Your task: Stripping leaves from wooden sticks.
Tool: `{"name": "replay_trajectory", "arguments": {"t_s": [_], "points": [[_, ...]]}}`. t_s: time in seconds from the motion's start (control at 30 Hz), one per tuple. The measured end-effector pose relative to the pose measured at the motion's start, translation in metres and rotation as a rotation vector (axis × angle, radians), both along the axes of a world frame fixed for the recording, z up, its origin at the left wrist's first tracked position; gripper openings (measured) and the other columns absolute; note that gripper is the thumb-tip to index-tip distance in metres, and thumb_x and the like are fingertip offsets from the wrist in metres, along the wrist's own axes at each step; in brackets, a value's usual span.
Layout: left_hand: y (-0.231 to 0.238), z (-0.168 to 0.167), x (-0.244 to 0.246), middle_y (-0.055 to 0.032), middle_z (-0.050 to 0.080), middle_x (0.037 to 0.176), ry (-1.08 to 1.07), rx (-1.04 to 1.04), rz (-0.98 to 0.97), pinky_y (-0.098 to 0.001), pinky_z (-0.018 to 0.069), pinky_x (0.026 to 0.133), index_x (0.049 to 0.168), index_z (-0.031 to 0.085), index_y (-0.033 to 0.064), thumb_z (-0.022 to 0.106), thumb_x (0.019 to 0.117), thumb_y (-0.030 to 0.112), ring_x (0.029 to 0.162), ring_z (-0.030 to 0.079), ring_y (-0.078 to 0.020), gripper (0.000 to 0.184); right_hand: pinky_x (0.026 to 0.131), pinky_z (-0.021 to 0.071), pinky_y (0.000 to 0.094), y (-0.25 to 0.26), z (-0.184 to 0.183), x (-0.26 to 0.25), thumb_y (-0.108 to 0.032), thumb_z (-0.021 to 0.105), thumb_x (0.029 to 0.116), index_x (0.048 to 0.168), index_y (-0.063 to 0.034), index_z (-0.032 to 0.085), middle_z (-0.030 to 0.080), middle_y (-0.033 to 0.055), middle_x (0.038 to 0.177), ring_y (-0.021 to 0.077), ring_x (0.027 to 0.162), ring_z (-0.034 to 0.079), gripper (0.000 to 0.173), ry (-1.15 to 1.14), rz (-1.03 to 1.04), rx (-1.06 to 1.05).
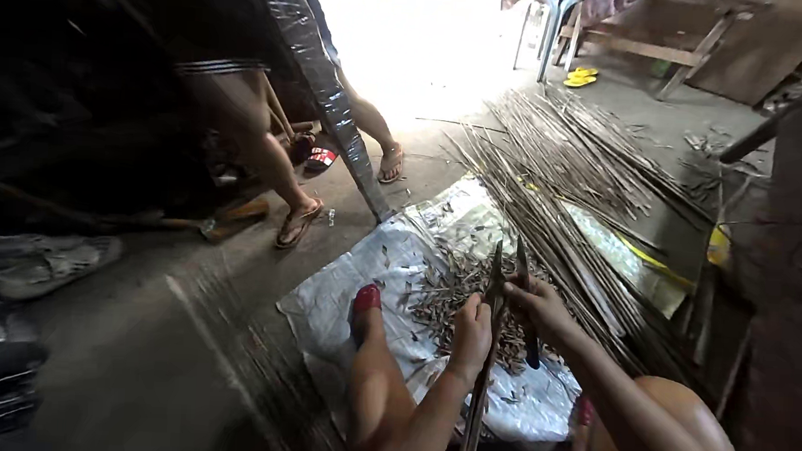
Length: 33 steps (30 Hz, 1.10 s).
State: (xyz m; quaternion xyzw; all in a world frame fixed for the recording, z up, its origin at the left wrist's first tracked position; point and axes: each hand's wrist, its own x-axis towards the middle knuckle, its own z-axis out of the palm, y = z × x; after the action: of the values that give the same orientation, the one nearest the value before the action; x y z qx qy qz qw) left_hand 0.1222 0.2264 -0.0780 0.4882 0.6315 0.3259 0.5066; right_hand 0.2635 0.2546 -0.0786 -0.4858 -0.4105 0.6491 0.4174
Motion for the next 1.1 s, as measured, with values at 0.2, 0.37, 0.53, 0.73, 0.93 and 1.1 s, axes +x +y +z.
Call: {"name": "replay_trajectory", "arguments": {"t_s": [0.2, 0.37, 0.53, 0.73, 0.93, 1.1], "points": [[0.001, -0.004, 0.000, -0.0048, 0.060, 0.085, -0.116, 0.087, -0.010, -0.0231, 0.0472, 0.052, 0.120, 0.059, -0.0023, 0.056, 0.1058, 0.019, 0.056, 0.052, -0.0062, 0.025, 0.045, 0.0385, 0.0156, 0.002, 0.000, 0.003, -0.006, 0.048, 0.1053, 0.110, -0.0006, 0.058, 0.054, -0.0051, 0.067, -0.0001, 0.047, 0.044, 0.012, 0.035, 0.013, 0.002], [0.005, -0.002, -0.007, -0.0046, 0.065, 0.089, -0.183, 0.055, 0.038, -0.0216, 0.0493, 0.061, 0.115, 0.063, -0.0029, 0.063, 0.1008, 0.012, 0.066, 0.058, -0.0050, 0.020, 0.046, 0.0405, 0.0158, 0.002, -0.002, 0.001, -0.010, 0.048, 0.1065, 0.115, -0.0005, 0.059, 0.057, -0.0044, 0.071, -0.0002, 0.049, 0.047, 0.016, 0.007, 0.018, 0.028], [0.010, 0.001, -0.013, -0.0059, 0.066, 0.092, -0.145, 0.070, 0.101, -0.0235, 0.0515, 0.070, 0.113, 0.065, -0.0025, 0.063, 0.0991, 0.009, 0.076, 0.062, -0.0059, 0.018, 0.045, 0.0371, 0.0146, -0.007, -0.007, -0.007, -0.037, 0.019, 0.1078, 0.105, -0.0080, 0.052, 0.054, -0.0077, 0.070, -0.0015, 0.049, 0.043, 0.044, 0.125, 0.083, 0.001], [0.012, 0.001, -0.014, -0.0084, 0.068, 0.097, -0.121, 0.073, 0.114, -0.0262, 0.0532, 0.080, 0.113, 0.064, -0.0032, 0.065, 0.0978, 0.008, 0.086, 0.064, -0.0081, 0.019, 0.045, 0.0369, 0.0148, -0.014, -0.006, -0.014, -0.023, 0.032, 0.1079, 0.126, -0.0097, 0.048, 0.051, -0.0069, 0.076, -0.0008, 0.051, 0.043, 0.028, 0.161, 0.133, 0.023], [0.012, 0.005, -0.013, -0.0068, 0.068, 0.095, -0.178, 0.069, 0.136, -0.0242, 0.0536, 0.077, 0.112, 0.065, -0.0031, 0.064, 0.0988, 0.007, 0.083, 0.064, -0.0066, 0.017, 0.045, 0.0385, 0.0150, -0.014, -0.009, -0.014, -0.021, 0.037, 0.1073, 0.128, -0.0083, 0.050, 0.052, -0.0078, 0.075, -0.0012, 0.051, 0.044, 0.027, 0.135, 0.120, 0.089], [0.011, 0.007, -0.014, -0.0052, 0.067, 0.089, -0.305, 0.051, 0.185, -0.0212, 0.0528, 0.067, 0.109, 0.065, -0.0042, 0.059, 0.0994, 0.001, 0.074, 0.063, -0.0054, 0.012, 0.054, 0.0405, 0.0162, -0.013, -0.014, -0.010, -0.021, 0.042, 0.1059, 0.139, 0.0006, 0.050, 0.054, -0.0059, 0.082, -0.0020, 0.060, 0.045, 0.040, -0.087, 0.174, 0.305]]}}
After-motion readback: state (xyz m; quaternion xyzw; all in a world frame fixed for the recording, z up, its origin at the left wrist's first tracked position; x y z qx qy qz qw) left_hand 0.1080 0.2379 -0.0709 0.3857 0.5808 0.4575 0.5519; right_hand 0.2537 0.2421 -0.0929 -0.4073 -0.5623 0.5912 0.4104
